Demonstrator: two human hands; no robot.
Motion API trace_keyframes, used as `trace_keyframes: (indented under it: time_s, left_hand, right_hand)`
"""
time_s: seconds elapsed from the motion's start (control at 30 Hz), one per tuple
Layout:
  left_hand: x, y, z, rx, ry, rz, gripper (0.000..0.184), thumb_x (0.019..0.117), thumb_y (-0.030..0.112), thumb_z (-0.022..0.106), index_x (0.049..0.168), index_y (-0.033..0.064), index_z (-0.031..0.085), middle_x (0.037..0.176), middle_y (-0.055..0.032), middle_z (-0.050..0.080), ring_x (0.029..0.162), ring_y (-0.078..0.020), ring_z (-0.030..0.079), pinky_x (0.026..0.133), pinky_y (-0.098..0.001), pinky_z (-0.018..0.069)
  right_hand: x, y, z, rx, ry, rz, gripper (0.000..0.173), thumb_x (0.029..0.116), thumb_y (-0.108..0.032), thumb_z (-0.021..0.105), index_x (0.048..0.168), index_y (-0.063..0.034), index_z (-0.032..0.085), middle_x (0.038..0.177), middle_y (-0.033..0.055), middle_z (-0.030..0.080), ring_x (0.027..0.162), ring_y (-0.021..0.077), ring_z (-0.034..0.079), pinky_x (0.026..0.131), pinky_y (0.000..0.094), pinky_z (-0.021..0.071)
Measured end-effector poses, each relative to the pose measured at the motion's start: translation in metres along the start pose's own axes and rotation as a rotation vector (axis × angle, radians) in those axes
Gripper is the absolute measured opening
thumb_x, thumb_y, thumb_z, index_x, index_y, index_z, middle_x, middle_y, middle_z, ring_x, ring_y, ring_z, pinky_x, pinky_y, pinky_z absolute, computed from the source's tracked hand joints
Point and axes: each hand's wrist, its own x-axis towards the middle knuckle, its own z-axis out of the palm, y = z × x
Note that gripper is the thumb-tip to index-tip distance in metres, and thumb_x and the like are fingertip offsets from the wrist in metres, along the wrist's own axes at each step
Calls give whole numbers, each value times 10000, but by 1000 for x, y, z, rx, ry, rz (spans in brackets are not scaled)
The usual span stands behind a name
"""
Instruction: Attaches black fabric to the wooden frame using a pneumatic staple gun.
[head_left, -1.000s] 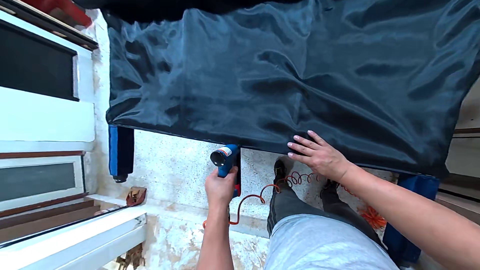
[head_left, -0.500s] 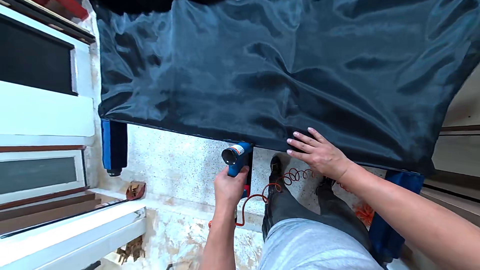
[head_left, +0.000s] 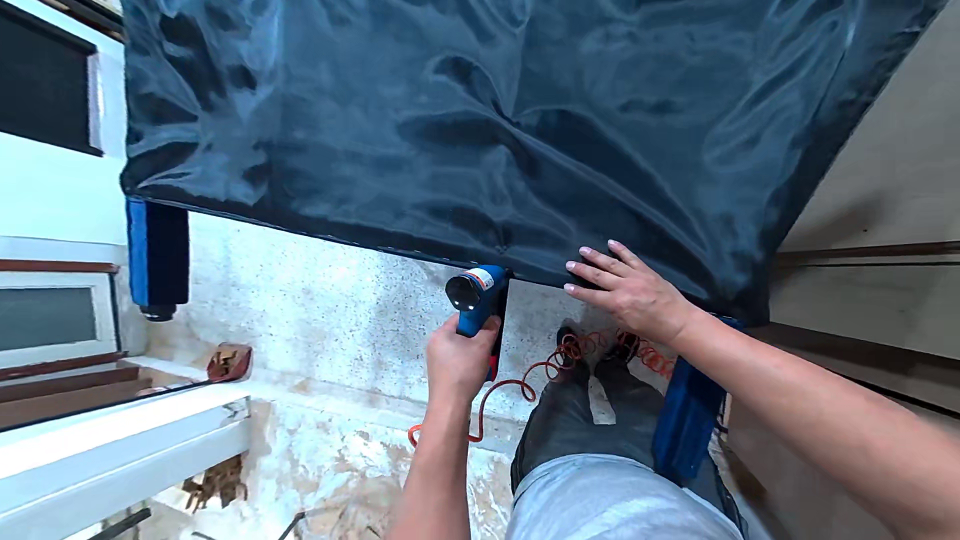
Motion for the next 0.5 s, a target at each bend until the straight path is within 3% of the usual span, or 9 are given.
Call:
trace_keyframes:
  time_s: [0.23, 0.5]
  left_hand:
    - [-34, 18, 32, 57, -17, 33, 239, 918, 385, 744, 942, 148, 722, 696, -62, 680, 565, -216, 651, 562, -498, 558]
    - [-87, 40, 89, 41, 22, -6, 249, 905, 387, 746, 952, 143, 732, 720, -69, 688, 597, -228, 663, 597, -522, 568]
  right_hand:
    - [-47, 10, -18, -11, 8, 23, 481, 991, -3, 530, 1387, -243, 660, 1560, 75, 512, 1501, 336, 385, 1237, 616, 258]
    - [-119, 40, -45, -8, -15, 6, 395, 1022, -198, 515, 1374, -287, 671, 1562, 52, 512, 1509, 322, 374, 1241, 622, 239]
